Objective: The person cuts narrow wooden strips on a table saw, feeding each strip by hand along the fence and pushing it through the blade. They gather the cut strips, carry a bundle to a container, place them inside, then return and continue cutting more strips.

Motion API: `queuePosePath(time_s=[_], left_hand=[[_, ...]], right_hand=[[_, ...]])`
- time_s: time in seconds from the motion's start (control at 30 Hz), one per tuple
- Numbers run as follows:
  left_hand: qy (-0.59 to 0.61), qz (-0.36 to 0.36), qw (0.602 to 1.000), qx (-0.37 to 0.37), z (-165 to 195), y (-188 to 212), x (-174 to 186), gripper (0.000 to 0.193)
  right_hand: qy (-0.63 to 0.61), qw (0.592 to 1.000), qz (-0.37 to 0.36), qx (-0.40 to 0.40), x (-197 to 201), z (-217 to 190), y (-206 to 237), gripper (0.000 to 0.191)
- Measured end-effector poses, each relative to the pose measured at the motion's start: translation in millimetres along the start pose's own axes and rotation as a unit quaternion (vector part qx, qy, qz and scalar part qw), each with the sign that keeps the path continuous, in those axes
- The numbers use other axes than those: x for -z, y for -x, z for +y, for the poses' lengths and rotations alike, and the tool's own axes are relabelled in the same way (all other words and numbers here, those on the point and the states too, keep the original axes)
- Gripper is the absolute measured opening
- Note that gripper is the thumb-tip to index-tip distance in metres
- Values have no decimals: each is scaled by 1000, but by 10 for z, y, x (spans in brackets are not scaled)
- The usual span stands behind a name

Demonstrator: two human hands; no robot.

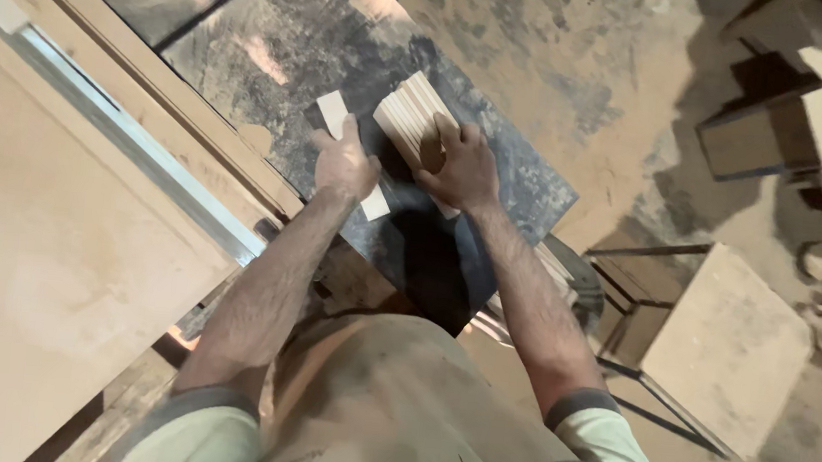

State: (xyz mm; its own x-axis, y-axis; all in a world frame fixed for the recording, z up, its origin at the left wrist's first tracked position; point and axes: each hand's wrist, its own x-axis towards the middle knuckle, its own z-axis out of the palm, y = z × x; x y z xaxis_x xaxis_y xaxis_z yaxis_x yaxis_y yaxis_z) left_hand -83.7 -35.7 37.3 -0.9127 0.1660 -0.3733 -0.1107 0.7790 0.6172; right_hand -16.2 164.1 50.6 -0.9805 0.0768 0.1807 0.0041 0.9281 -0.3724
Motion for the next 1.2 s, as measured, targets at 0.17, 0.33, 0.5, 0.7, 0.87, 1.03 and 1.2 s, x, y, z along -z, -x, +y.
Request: queuePosePath(time_s=[0.17,0.33,0.5,0.7,0.87,1.03,1.2], left_hand=[[106,266,928,-237,-151,504,472,83],[47,361,931,23,-906,1186,995,73],[-7,290,951,107,-1378,952,833,55],[-104,285,951,60,-1694,661,595,41],[-194,361,912,8,-1879,276,796,43],[-179,344,922,-1,-2131,-227,1246,43],[-194,348,917,-6,-2419,-858,1757,43]], right_hand=[[-41,999,-3,-11,6,92,33,86],[-39,999,-1,26,-39,197,-76,89],[6,999,-10,51,-60,188,-129,81],[1,999,-38,15,-30,89,-141,82],[34,998,-45,-8,-77,17,-199,85],[69,995,-71,-6,-90,-14,-271,92],[66,997,-46,-3,-145,-152,-346,92]])
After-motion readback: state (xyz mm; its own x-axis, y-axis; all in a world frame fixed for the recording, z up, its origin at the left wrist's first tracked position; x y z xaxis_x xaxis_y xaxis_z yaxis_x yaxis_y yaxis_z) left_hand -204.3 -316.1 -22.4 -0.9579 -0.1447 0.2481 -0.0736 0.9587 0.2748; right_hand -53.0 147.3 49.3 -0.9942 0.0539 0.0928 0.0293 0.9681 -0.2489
